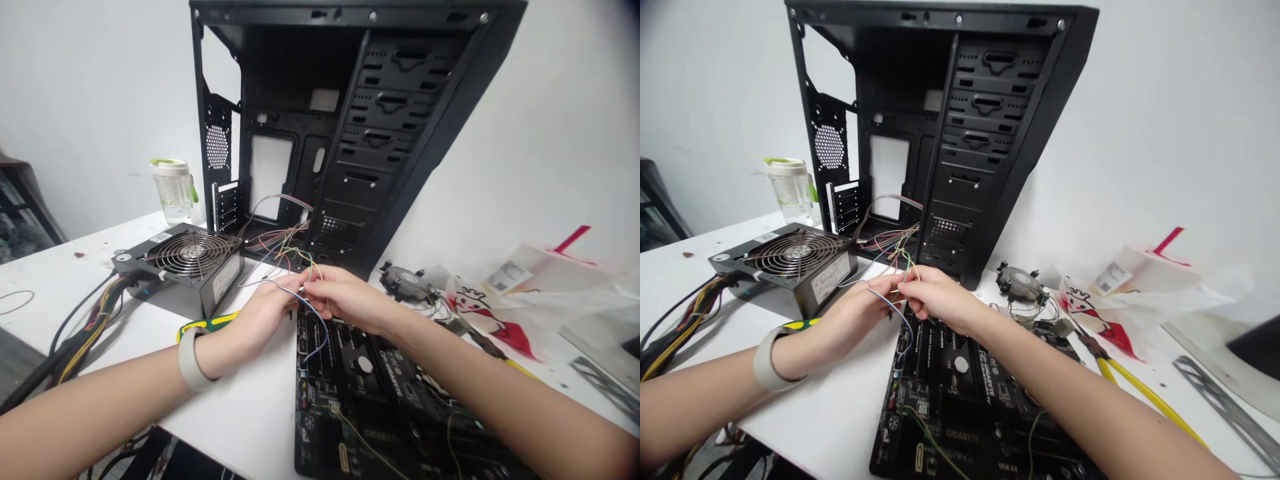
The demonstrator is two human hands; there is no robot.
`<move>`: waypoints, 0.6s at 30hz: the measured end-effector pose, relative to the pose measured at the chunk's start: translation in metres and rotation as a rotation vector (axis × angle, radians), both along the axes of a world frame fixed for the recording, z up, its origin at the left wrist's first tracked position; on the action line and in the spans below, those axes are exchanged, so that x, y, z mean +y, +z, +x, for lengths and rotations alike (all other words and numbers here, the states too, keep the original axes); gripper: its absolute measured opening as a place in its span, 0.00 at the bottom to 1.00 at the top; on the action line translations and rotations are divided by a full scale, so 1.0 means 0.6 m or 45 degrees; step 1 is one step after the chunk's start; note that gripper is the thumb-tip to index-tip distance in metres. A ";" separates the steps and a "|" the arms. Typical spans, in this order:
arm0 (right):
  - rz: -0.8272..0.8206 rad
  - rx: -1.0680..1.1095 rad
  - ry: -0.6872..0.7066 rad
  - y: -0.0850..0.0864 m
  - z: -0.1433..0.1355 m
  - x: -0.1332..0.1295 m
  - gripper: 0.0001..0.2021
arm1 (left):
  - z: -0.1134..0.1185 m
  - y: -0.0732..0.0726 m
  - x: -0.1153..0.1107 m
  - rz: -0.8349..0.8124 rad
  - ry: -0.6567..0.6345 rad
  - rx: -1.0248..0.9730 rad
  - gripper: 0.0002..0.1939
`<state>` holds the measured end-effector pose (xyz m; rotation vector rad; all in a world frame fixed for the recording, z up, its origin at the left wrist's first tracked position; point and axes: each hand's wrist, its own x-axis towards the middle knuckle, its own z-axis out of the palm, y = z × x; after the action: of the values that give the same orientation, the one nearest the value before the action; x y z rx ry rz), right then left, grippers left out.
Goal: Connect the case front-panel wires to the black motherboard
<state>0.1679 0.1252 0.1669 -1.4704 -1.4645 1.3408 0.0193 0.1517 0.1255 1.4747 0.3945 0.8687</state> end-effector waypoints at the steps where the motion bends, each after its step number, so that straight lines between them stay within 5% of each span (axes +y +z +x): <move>1: 0.005 0.000 -0.001 0.002 -0.001 -0.001 0.04 | 0.000 0.001 0.000 0.007 -0.032 -0.011 0.20; 11: 0.026 -0.058 0.048 0.006 0.006 -0.011 0.07 | -0.005 0.001 0.000 -0.102 -0.097 0.144 0.09; 18: 0.110 -0.419 0.264 0.017 0.038 -0.033 0.08 | -0.001 0.006 -0.007 -0.393 -0.024 0.251 0.08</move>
<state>0.1908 0.1053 0.1773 -1.5711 -1.9042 1.1736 0.0185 0.1478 0.1289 1.2771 0.6312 0.6171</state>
